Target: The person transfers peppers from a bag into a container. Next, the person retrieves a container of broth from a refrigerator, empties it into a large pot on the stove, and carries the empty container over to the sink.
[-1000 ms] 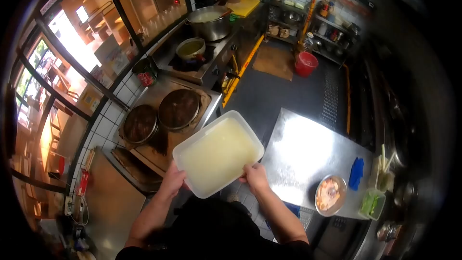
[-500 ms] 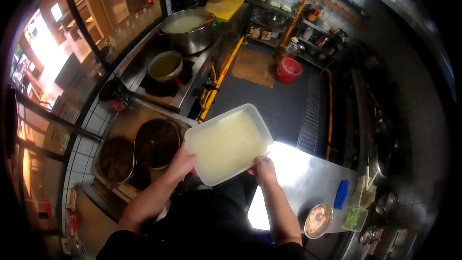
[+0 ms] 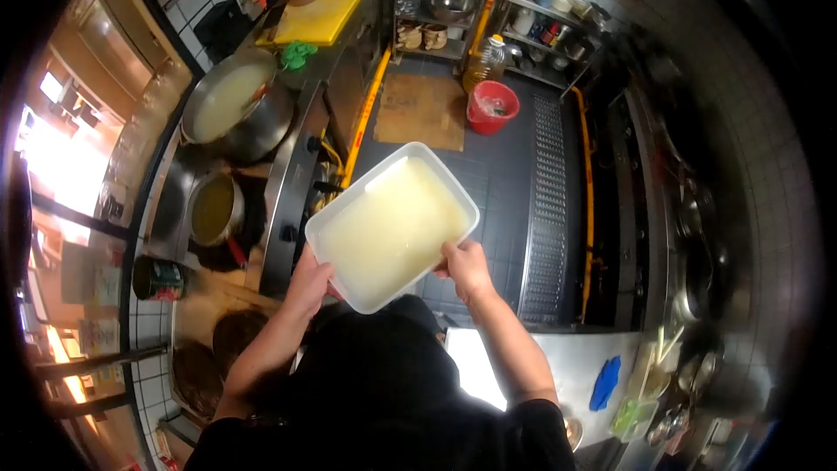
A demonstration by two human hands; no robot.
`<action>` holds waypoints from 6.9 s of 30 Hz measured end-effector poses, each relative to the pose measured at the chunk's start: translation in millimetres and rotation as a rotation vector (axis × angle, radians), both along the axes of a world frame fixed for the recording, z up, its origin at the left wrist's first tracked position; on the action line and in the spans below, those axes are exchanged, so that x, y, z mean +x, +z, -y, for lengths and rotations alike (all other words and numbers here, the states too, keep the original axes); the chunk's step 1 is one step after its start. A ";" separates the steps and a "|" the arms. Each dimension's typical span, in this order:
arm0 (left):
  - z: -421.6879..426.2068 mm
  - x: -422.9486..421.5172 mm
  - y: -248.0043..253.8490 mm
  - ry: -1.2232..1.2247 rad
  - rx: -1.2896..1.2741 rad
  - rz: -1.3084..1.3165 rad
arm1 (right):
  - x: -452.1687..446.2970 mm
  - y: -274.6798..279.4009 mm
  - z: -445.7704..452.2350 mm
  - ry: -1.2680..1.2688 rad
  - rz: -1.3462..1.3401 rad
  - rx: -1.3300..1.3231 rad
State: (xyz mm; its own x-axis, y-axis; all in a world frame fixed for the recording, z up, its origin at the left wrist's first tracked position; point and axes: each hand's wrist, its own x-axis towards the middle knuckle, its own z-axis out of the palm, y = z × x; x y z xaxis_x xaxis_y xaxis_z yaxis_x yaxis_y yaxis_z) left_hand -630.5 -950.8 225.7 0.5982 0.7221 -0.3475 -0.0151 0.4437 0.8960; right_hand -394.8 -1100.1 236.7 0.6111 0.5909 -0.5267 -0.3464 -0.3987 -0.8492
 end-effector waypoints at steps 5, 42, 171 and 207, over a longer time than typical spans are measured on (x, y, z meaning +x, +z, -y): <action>-81.6 86.5 8.3 0.022 0.002 -0.015 | 96.0 18.0 -96.2 0.050 0.045 0.004; -674.1 424.7 -67.9 0.853 -0.025 -0.037 | 455.4 -76.9 -933.6 0.880 0.017 -0.085; -454.9 155.7 206.7 0.054 -0.244 -1.691 | 604.3 -301.7 -811.7 1.369 0.248 -0.467; -457.5 154.6 210.8 0.116 -0.283 -1.545 | 664.1 -376.6 -805.1 1.630 0.596 -0.100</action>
